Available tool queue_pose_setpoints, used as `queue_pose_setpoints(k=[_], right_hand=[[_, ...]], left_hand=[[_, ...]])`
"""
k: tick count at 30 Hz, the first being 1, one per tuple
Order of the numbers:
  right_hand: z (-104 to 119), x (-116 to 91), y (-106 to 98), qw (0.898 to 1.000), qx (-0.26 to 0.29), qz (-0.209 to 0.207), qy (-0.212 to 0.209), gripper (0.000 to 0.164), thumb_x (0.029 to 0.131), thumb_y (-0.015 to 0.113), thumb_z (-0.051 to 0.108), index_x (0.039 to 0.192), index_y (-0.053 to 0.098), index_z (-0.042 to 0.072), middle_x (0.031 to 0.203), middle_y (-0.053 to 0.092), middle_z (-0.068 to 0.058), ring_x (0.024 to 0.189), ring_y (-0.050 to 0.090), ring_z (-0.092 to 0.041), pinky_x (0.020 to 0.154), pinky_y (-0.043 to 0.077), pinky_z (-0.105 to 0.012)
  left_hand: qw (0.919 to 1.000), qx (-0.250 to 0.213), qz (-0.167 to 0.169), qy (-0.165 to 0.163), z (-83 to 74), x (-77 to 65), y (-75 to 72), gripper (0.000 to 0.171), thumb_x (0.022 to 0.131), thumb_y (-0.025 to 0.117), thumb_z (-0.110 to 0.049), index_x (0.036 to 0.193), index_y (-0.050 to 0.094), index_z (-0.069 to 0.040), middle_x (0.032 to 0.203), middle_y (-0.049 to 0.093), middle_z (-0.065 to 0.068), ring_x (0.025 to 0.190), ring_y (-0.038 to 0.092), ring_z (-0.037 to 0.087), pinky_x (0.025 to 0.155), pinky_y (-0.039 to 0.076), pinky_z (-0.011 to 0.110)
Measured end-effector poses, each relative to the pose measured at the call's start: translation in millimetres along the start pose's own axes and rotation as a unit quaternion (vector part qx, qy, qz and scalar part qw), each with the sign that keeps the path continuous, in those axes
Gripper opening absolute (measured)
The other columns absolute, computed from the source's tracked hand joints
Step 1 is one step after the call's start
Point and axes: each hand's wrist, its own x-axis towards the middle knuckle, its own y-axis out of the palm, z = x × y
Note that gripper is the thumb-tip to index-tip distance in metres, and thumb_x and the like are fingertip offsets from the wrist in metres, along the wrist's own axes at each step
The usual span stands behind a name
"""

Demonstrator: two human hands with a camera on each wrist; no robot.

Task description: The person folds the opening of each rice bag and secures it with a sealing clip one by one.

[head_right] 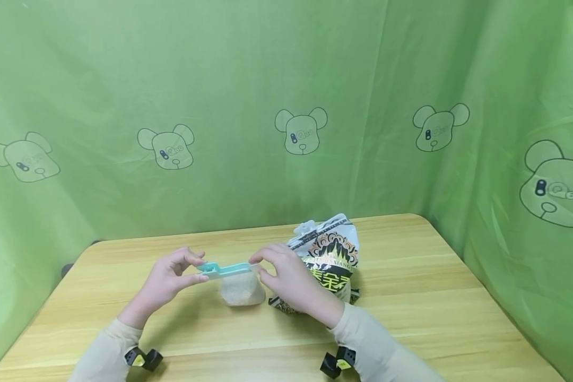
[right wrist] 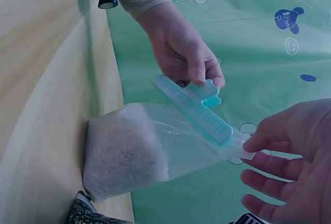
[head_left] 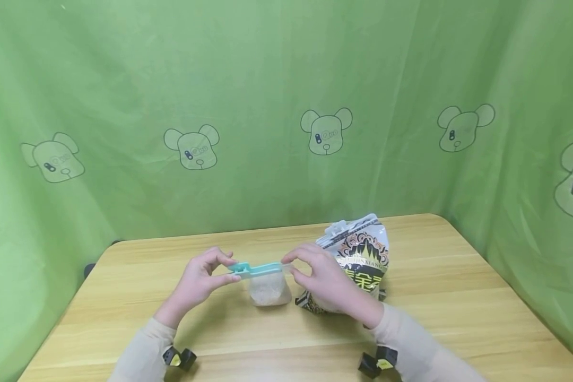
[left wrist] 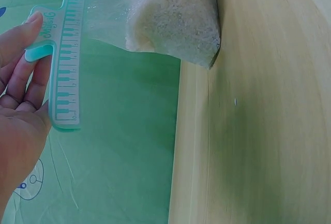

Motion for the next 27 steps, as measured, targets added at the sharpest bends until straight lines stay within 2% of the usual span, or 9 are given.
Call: queue_pose_setpoints(k=[4, 11, 19, 27], right_hand=[[-0.3, 0.5, -1.2, 1.0, -0.006, -0.004, -0.012, 0.02, 0.082, 0.071, 0.005, 0.101, 0.07, 0.012, 0.104, 0.073, -0.002, 0.102, 0.066, -0.019, 0.092, 0.055, -0.038], [-3.2, 1.0, 2.0, 0.998, -0.002, -0.039, -0.04, 0.016, 0.08, 0.072, 0.001, 0.094, 0.069, 0.011, 0.096, 0.073, -0.003, 0.095, 0.068, -0.018, 0.087, 0.057, -0.033], [-6.1, 1.5, 5.3, 0.995, -0.002, -0.068, -0.076, 0.015, 0.079, 0.072, -0.001, 0.09, 0.069, 0.01, 0.091, 0.073, -0.002, 0.089, 0.068, -0.017, 0.083, 0.058, -0.031], [-6.5, 1.2, 6.8, 0.995, -0.005, -0.071, -0.076, 0.016, 0.079, 0.073, -0.001, 0.09, 0.069, 0.01, 0.09, 0.072, -0.001, 0.089, 0.068, -0.016, 0.084, 0.058, -0.031]], left_hand=[[1.0, 0.0, 0.003, 0.0, -0.2, -0.3, -0.3, 0.019, 0.076, 0.079, -0.004, 0.092, 0.068, -0.005, 0.093, 0.067, 0.009, 0.119, 0.061, 0.035, 0.11, 0.041, 0.034], [1.0, -0.004, 0.007, 0.006, -3.3, -0.7, -1.0, 0.02, 0.075, 0.079, -0.004, 0.091, 0.067, -0.004, 0.092, 0.067, 0.01, 0.12, 0.06, 0.038, 0.11, 0.041, 0.041], [0.9997, -0.006, 0.0, 0.022, -5.4, -1.5, 2.1, 0.019, 0.075, 0.079, -0.003, 0.09, 0.068, -0.003, 0.088, 0.066, 0.01, 0.119, 0.062, 0.03, 0.109, 0.042, 0.042], [0.9995, -0.016, -0.009, 0.027, -7.8, -1.9, 7.5, 0.018, 0.075, 0.079, -0.002, 0.089, 0.068, -0.003, 0.088, 0.067, 0.011, 0.117, 0.063, 0.018, 0.108, 0.043, 0.041]])
